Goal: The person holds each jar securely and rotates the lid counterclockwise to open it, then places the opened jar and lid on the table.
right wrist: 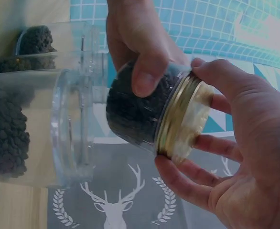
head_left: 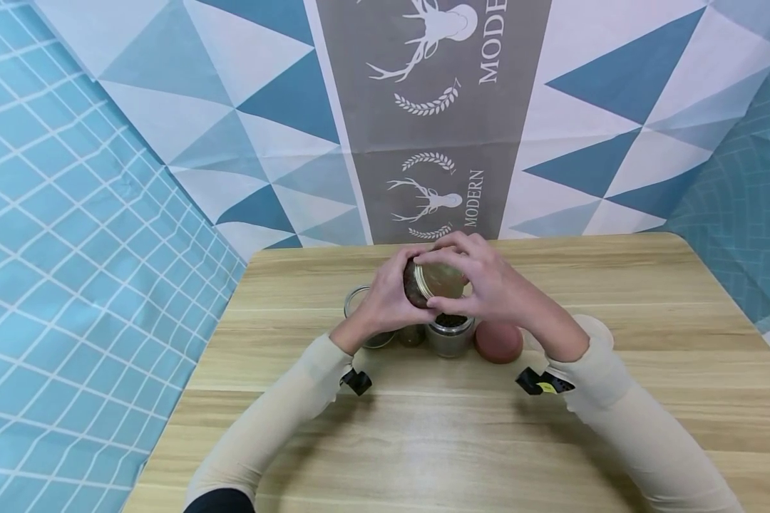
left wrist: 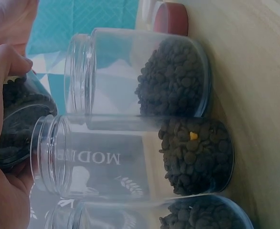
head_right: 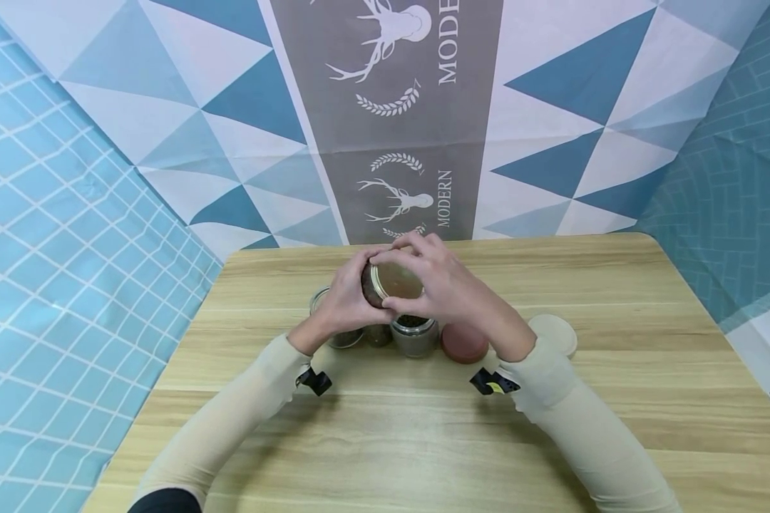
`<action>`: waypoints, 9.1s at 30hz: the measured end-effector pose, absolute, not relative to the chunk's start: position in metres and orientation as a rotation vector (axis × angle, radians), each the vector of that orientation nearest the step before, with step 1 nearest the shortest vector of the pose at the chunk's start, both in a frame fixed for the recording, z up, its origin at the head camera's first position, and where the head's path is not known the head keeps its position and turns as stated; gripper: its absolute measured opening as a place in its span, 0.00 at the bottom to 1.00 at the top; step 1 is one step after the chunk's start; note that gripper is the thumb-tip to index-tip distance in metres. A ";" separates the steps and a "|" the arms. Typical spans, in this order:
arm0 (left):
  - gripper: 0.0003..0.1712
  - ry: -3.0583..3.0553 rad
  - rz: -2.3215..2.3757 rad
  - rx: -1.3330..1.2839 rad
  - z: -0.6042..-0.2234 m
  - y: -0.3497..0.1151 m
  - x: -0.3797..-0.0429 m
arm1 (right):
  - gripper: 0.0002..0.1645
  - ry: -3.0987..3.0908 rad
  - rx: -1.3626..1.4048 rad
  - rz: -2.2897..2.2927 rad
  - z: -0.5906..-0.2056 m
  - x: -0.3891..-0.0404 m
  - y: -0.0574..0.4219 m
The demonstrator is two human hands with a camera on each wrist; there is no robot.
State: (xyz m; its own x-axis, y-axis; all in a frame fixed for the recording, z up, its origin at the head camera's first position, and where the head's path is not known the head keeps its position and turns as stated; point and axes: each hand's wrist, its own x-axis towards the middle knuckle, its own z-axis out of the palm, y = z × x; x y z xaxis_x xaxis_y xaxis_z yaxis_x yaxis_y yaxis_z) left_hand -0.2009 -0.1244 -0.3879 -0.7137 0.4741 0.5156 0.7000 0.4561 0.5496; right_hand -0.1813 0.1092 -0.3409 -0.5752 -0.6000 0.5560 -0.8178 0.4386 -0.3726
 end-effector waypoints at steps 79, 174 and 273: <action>0.56 -2.457 -1.148 -0.989 -0.385 -0.121 -0.199 | 0.35 -2.207 1.340 0.891 -0.339 -0.183 0.113; 0.56 -2.440 -1.181 -0.975 -0.389 -0.121 -0.200 | 0.49 -2.334 1.113 1.009 -0.336 -0.178 0.116; 0.55 -2.473 -1.206 -0.963 -0.386 -0.121 -0.198 | 0.36 -2.334 1.182 0.907 -0.337 -0.175 0.107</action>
State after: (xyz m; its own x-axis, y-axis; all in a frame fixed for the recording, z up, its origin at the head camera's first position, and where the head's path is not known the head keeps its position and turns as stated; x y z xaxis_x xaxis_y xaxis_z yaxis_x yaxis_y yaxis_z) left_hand -0.1979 -0.1206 -0.3857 -0.7589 0.4606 0.4604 0.6464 0.4464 0.6189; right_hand -0.1751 0.1068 -0.3369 -0.5796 -0.5759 0.5765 -0.8141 0.4407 -0.3782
